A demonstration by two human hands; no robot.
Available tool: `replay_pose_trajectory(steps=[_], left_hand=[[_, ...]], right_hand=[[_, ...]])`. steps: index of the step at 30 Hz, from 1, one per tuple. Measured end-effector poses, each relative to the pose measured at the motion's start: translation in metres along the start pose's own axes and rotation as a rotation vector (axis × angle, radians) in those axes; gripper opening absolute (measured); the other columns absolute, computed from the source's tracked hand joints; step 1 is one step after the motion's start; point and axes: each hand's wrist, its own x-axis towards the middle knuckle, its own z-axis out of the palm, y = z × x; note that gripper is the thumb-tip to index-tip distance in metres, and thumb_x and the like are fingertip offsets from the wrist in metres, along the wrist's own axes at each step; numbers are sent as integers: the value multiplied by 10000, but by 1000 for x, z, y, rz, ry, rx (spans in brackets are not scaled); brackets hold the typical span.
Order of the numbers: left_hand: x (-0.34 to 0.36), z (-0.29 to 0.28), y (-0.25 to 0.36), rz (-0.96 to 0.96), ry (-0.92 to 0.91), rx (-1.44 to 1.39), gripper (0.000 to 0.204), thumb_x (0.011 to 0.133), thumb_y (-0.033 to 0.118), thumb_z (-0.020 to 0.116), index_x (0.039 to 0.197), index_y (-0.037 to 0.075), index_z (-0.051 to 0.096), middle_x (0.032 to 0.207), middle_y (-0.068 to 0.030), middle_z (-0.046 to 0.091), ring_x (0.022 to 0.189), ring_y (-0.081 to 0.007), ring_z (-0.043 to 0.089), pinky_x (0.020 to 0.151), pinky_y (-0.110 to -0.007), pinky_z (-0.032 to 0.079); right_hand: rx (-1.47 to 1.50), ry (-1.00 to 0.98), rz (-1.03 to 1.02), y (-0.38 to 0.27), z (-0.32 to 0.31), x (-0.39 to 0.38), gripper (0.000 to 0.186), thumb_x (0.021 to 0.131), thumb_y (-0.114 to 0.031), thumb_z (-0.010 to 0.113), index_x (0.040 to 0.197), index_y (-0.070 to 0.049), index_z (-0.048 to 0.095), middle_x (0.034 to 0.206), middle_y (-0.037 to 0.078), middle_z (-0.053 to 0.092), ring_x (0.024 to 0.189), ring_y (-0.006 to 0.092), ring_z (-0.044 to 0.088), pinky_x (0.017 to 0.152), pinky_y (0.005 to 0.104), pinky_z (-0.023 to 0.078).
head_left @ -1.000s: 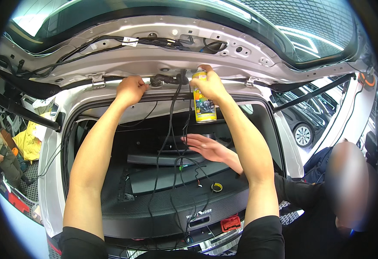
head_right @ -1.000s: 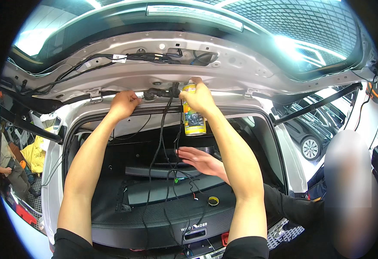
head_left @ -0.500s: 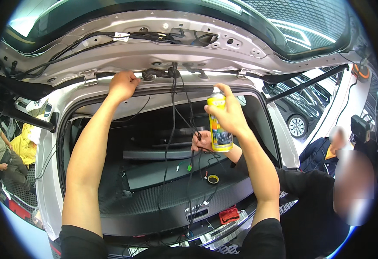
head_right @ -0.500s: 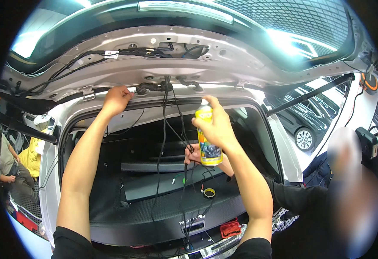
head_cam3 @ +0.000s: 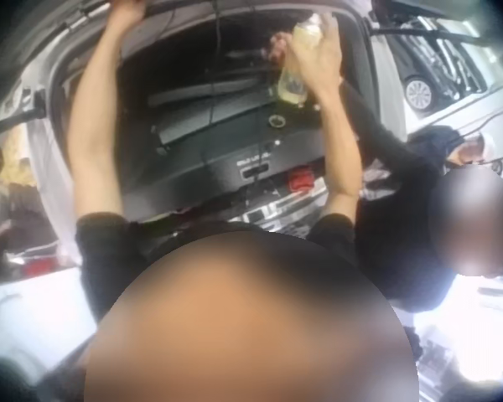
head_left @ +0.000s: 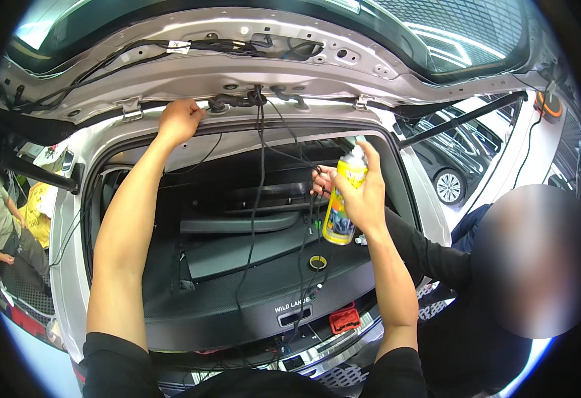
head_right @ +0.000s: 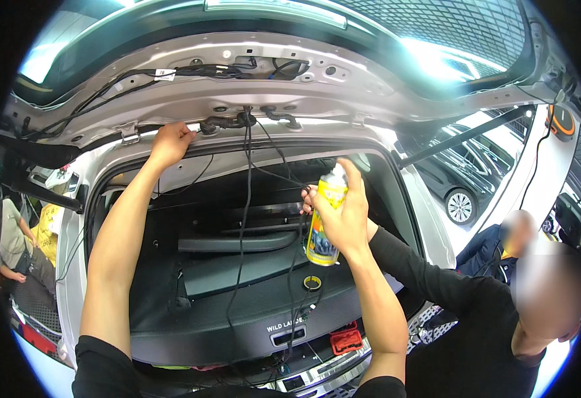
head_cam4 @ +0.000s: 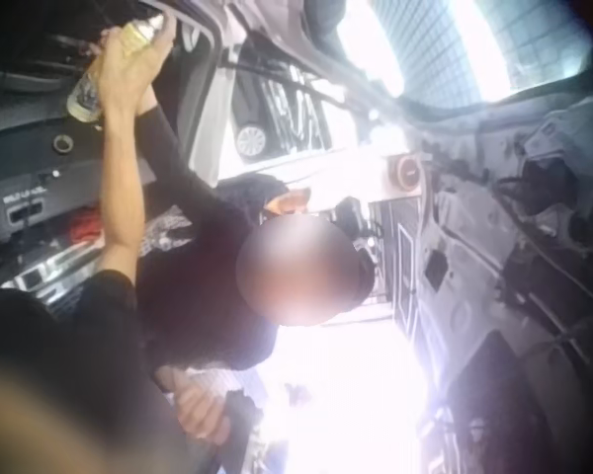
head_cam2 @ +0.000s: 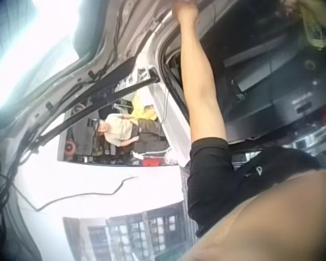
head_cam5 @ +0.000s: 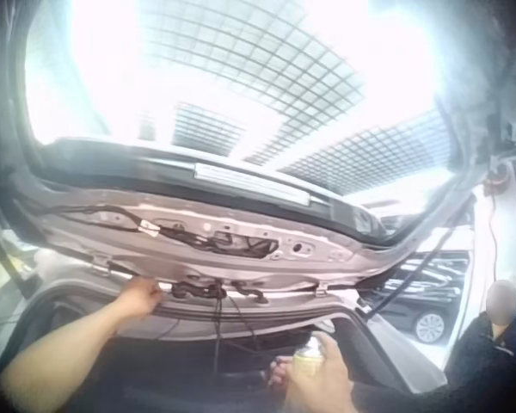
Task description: The person routes and secures electrical wires along the underside of the open trunk lid, using electrical tape to bundle and attach them. A second person assists by holding a spray can and handing tools. The work continues with taping and positioning wires near the trunk hinge area.
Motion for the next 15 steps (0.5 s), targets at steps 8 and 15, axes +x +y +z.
replay_pose_trajectory(steps=[8,15], left_hand=[[-7,-6,3,-3,-3,-39,260,955,272,770,898,20,737,772,-171,734,759,-360,716,714,-472,538],[-9,-17,-5,38,-9,6,241,950,250,772,897,18,737,768,-181,731,756,-377,712,714,-473,538]], right_hand=[[-197,12,-30,25,52,90,729,847,-249,803,1486,-108,480,1301,264,596,1214,453,612,1042,514,502],[-125,69,-14,22,71,103,770,836,-222,832,1505,-49,490,1298,240,663,1161,336,685,1032,421,524]])
